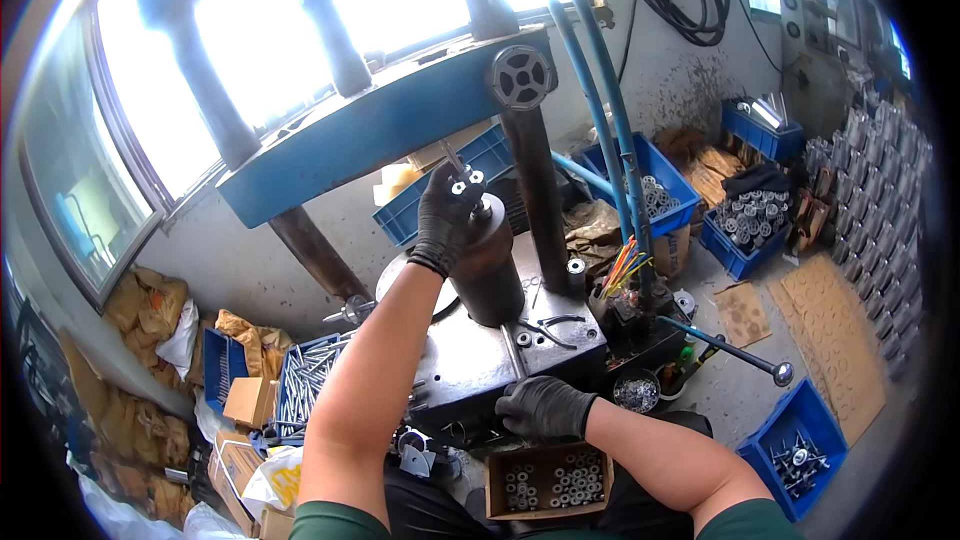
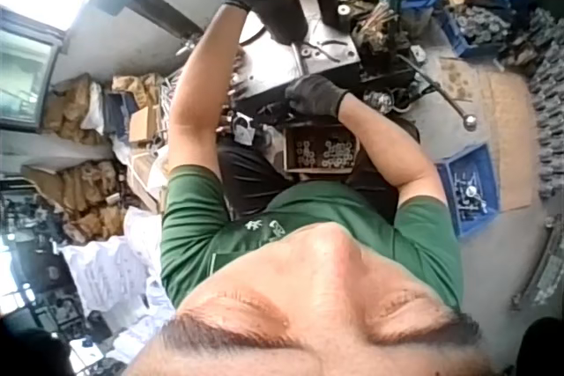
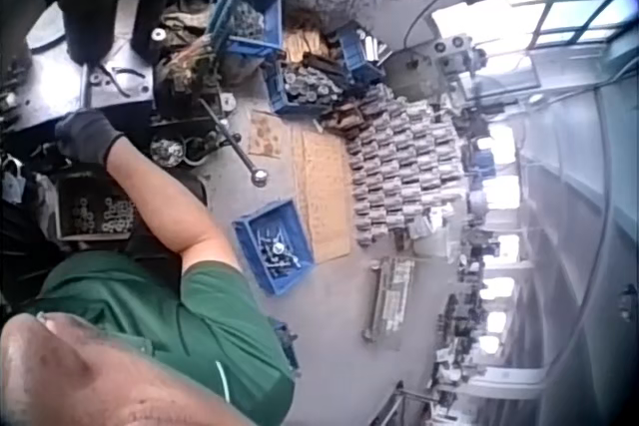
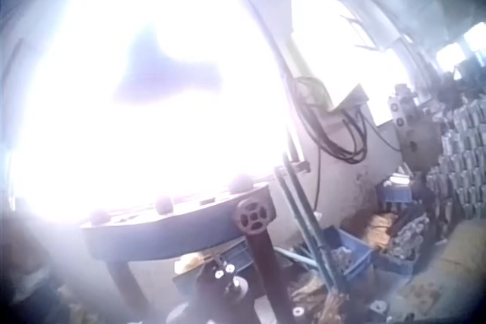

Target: The person operates a manual hydraulic press to assemble metal components. They repeatedly pick up cylindrical metal parts and washers, place them under the press ram, and pull a lever to press the parts together. The finished assemblies are placed into a blue bin.

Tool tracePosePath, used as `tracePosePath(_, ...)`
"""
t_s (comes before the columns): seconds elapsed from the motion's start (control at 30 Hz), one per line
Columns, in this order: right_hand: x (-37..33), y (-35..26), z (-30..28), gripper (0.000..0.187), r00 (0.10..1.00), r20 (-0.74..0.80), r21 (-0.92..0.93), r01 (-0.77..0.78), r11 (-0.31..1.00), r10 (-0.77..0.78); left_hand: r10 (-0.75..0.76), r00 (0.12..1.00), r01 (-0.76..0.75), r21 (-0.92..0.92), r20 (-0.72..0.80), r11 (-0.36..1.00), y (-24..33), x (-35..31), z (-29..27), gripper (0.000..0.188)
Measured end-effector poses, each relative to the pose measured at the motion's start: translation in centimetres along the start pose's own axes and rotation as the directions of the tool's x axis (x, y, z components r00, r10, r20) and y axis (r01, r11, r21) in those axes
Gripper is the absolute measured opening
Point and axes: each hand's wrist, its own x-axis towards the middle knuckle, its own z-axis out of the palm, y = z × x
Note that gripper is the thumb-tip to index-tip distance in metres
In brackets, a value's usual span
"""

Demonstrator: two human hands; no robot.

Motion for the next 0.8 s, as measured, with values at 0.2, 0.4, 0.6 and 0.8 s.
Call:
tracePosePath(0.2, 0.0, -0.1, 0.8, 0.021, 0.999, -0.002, -0.017, 0.04, 0.999, -0.04, 0.033, 0.999, -0.032, 0.096, -0.002, 0.995, 0.0, -0.1, 0.1, 0.038)
tracePosePath(0.4, -0.6, -0.8, 0.1, 0.023, 0.998, -0.003, -0.01, 0.058, 0.998, -0.058, -0.076, 0.996, 0.079, 0.113, -0.037, 0.99, 0.8, -0.6, 0.0, 0.045)
tracePosePath(0.6, -1.5, -1.0, -1.1, 0.024, 0.999, 0.024, -0.021, 0.039, 0.999, -0.039, -0.012, 1.0, 0.015, 0.147, -0.021, 0.989, 0.9, -1.3, 0.4, 0.048)
tracePosePath(0.8, -2.9, -1.4, -2.0, 0.026, 0.997, -0.035, -0.089, 0.062, 0.994, -0.065, 0.038, 0.999, -0.034, 0.437, 0.0, 0.899, 0.5, -0.4, 0.5, 0.051)
